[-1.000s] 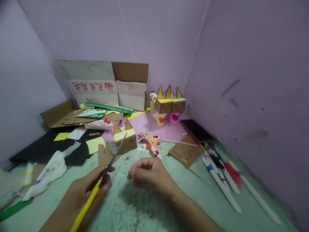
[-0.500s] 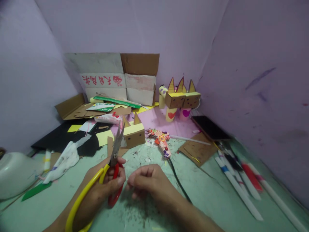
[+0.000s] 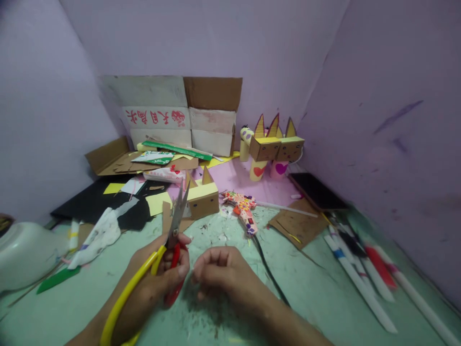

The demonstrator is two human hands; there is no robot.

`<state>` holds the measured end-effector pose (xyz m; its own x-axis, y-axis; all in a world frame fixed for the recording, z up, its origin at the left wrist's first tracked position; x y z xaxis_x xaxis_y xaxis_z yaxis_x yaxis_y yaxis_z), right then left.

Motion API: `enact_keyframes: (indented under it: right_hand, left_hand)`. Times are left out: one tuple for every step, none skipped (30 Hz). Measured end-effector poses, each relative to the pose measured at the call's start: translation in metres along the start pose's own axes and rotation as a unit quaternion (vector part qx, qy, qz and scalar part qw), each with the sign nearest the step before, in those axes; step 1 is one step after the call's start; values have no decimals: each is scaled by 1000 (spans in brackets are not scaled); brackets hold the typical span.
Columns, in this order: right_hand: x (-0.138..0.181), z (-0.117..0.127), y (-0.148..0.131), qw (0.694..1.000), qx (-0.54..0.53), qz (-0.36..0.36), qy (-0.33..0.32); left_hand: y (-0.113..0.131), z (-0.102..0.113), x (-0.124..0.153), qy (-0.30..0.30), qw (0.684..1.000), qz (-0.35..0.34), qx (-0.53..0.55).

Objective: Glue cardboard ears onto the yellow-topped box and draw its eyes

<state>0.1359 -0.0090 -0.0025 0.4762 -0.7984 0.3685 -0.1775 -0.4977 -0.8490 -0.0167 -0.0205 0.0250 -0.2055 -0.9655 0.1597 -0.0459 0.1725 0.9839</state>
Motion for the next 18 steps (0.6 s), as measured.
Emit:
enact_keyframes:
  right_hand:
    - [0,0,0,1000,8,4,-2]
    - [0,0,1,1000,15,7,-1]
    - [-1,1,1,1000,21,8,0]
    - [-1,0,1,1000,24,8,2]
    - [-1,0,1,1000,26,8,5]
    - [-1,0,1,1000,26,8,7]
    - [-1,0,1,1000,25,10,9]
    - [0,0,0,1000,24,13,11]
    - [0,0,0,1000,25,15,11]
    - [0,0,0,999,25,18,12]
    - [0,0,0,999,26,20,11]
    - [0,0,0,999,28,23,9]
    - [0,-1,0,999,29,27,9]
    - [0,-1,0,999,30,31,9]
    - [0,-1,0,999,32,35,11]
    - [0,-1,0,999,36,38,16]
    - [0,-1,0,998,41,41,23]
    - [0,-1,-1,997,47,43,32]
  left_hand:
    - [0,0,0,-1,1000,0,-1]
    - [1,0,0,-2,1000,-1,-2]
    - [1,0,0,-4,1000,-2,-3]
    - [1,0,1,-6,1000,-4,-4]
    - [2,0,1,-8,1000,-6,-6]
    - [2,0,1,-9,1000,-9,-10]
    - [2,0,1,-11,1000,-10,-14]
    - [2,-1,1,-13,1000,-12,-18]
    - [2,-1,2,-15,1000,-14,-21]
    - [2,-1,2,-17,999,-16,-23]
    - [1,-1,2,-20,999,-18,-23]
    - [1,-1,2,-23,999,-18,-21]
    - [0,0,2,-26,999,-19,-20]
    - [0,0,2,-27,999,-19,-20]
    - [-1,0,1,-28,999,-19,-21]
    - [-1,0,1,-28,999,-20,-23]
    - [-1,0,1,-26,999,-21,-25]
    - [0,-1,2,-26,999,-23,-28]
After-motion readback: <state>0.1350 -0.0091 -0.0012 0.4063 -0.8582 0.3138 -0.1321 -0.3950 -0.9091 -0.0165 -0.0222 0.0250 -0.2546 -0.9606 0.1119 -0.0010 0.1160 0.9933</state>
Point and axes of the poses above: each hand's wrist, its own x-axis away from the middle knuckle, its own z-axis out of the back of the hand, y = z × x, the point moved 1 cm from there along -x, towards the middle knuckle, and after that the axes turned 6 degrees about x, right-handed, at the moved point
